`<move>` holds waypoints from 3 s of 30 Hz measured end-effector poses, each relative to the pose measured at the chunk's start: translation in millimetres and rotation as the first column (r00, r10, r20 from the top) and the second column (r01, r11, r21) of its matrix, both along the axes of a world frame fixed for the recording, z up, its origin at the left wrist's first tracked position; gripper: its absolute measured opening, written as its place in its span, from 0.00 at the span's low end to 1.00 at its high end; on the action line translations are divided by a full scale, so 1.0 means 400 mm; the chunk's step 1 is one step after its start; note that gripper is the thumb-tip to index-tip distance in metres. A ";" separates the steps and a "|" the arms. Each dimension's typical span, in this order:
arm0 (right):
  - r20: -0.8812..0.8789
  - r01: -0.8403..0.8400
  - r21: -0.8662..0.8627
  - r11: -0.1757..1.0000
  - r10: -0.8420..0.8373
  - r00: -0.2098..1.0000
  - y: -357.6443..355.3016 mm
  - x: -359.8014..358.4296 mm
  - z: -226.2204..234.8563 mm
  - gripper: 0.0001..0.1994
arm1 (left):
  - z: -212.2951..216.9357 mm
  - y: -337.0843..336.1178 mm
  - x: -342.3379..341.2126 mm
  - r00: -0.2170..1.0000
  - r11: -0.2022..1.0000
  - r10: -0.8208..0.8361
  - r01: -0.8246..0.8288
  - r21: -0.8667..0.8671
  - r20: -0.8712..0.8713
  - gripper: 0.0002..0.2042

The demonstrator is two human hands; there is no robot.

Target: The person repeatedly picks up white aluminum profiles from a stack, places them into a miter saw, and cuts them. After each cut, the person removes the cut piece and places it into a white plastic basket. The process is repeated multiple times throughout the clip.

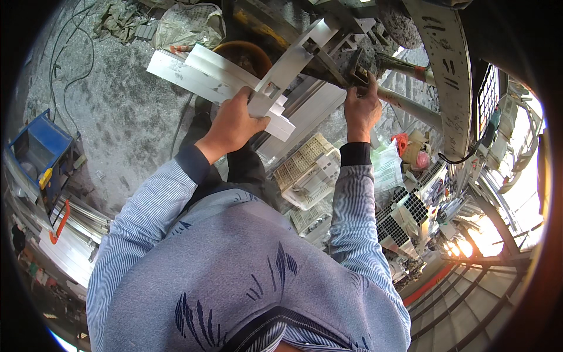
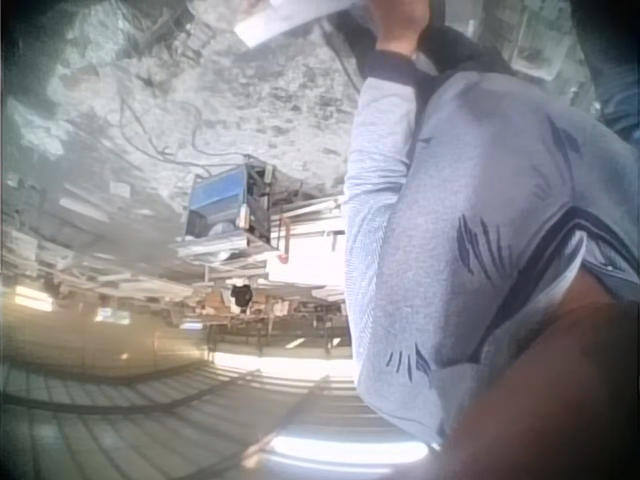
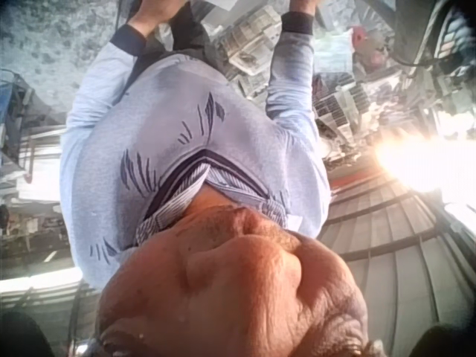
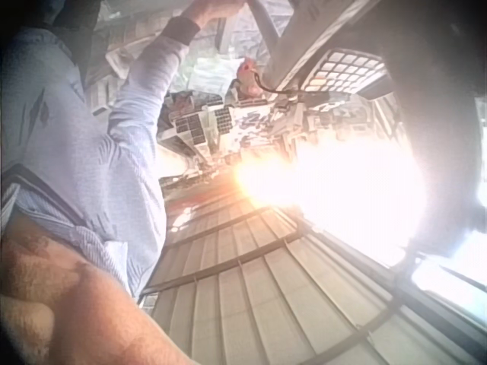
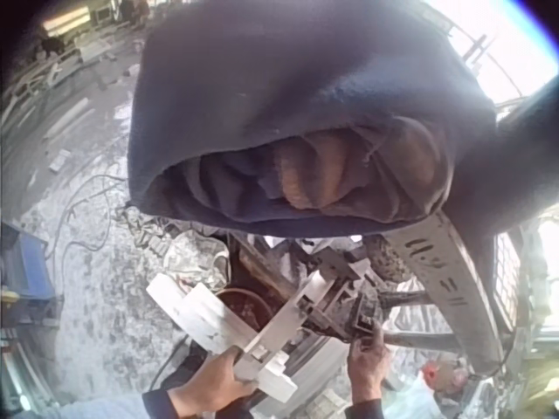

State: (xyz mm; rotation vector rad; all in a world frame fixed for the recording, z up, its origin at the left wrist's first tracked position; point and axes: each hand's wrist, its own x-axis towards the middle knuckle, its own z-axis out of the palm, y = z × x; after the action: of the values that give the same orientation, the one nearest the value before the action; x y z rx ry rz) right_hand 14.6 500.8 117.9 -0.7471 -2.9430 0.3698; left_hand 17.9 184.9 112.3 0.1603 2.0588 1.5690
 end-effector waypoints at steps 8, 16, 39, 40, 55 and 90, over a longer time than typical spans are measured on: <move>0.296 -0.087 0.143 0.986 0.041 0.954 0.005 -0.005 0.028 0.32 | 0.005 0.003 -0.001 1.000 0.999 -0.007 0.008 -0.054 0.028 0.25; 0.032 -0.100 -0.006 0.995 0.100 0.994 -0.083 0.019 0.040 0.35 | 0.009 0.001 0.001 1.000 0.999 0.013 -0.012 -0.047 0.009 0.26; 0.184 0.088 -0.936 -0.341 -0.260 0.948 -0.363 -0.126 -0.057 0.11 | -0.032 -0.003 -0.008 0.996 0.999 -0.040 0.041 -0.005 0.075 0.25; 0.192 0.099 -0.937 -0.334 -0.261 0.946 -0.362 -0.125 -0.060 0.11 | -0.034 -0.004 -0.010 0.994 0.998 -0.056 0.056 0.004 0.095 0.25; 0.151 0.076 -0.966 -0.247 -0.304 0.941 -0.370 -0.126 -0.069 0.08 | -0.040 0.002 -0.004 0.999 0.999 -0.031 0.030 0.011 0.019 0.24; 0.121 0.047 -0.967 -0.250 -0.293 0.949 -0.386 -0.122 -0.046 0.07 | -0.020 -0.021 -0.002 0.995 0.994 -0.101 0.101 -0.037 0.021 0.21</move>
State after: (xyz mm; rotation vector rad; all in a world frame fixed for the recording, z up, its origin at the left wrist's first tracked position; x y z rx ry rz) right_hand -34.2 346.3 99.6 -1.0050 -1.4902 2.7504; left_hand 17.2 176.6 104.2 0.2307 2.0315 1.4644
